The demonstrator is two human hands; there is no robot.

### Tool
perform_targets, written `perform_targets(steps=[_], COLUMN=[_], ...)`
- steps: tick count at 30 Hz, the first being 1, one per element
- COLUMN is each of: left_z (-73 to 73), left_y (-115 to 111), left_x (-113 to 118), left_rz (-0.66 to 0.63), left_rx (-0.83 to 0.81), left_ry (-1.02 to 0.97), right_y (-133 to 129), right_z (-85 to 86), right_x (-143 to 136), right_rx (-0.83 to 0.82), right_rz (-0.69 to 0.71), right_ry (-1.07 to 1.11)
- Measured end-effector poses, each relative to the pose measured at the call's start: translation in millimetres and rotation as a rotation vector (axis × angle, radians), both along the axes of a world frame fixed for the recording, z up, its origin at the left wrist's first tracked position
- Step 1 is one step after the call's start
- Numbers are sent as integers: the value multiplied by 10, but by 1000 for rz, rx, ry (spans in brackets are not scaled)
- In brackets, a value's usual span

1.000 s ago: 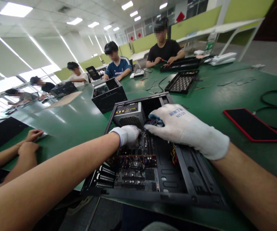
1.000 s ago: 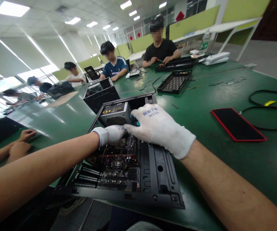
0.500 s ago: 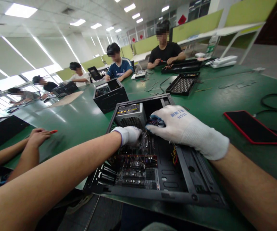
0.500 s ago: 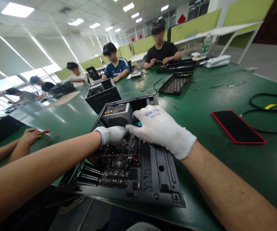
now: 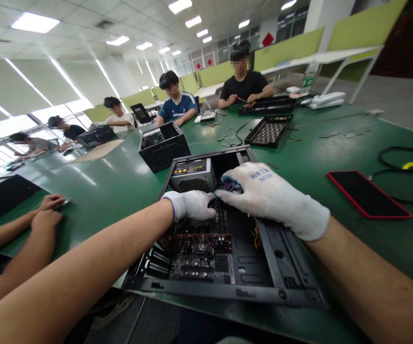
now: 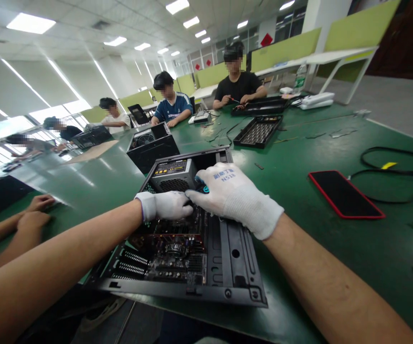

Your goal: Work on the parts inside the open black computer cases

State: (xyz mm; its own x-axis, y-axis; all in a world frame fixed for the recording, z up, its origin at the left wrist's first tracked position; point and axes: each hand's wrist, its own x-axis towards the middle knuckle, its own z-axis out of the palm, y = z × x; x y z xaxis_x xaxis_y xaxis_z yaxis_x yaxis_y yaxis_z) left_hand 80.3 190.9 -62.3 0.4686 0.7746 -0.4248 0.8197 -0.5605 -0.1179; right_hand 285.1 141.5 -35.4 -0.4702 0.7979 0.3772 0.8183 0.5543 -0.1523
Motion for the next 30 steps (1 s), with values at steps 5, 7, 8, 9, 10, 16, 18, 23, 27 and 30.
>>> perform_targets(steps=[5, 7, 8, 9, 10, 16, 18, 23, 27, 30], left_z=[73, 96, 105, 112, 117, 187, 282, 645, 791, 701], left_y=[-74, -97, -108, -120, -132, -232, -315, -806, -1428, -1863], left_x=[-5, -20, -26, -31, -35, -71, -122, -417, -748, -968], left_rz=[-39, -60, -69, -77, -81, -122, -136, -162, -115, -137], left_rx=[27, 40, 45, 48, 51, 75, 97, 186, 240, 309], left_ry=[-42, -65, -78, -91, -105, -201, -243, -450, -582, -750], right_y=[-10, -14, -14, -13, -11, -27, -84, -333, -440, -400], right_z=[4, 9, 13, 17, 22, -11, -94, -497, -761, -807], right_x=[3, 2, -1, -4, -9, 78, 208, 591, 612, 400], right_rx=[-1, -2, -5, -9, -12, 14, -60, -509, -559, -567], right_rz=[-7, -3, -2, -3, 0, -100, -179, -229, -233, -234], right_ry=[39, 59, 70, 82, 94, 294, 385, 629, 849, 833])
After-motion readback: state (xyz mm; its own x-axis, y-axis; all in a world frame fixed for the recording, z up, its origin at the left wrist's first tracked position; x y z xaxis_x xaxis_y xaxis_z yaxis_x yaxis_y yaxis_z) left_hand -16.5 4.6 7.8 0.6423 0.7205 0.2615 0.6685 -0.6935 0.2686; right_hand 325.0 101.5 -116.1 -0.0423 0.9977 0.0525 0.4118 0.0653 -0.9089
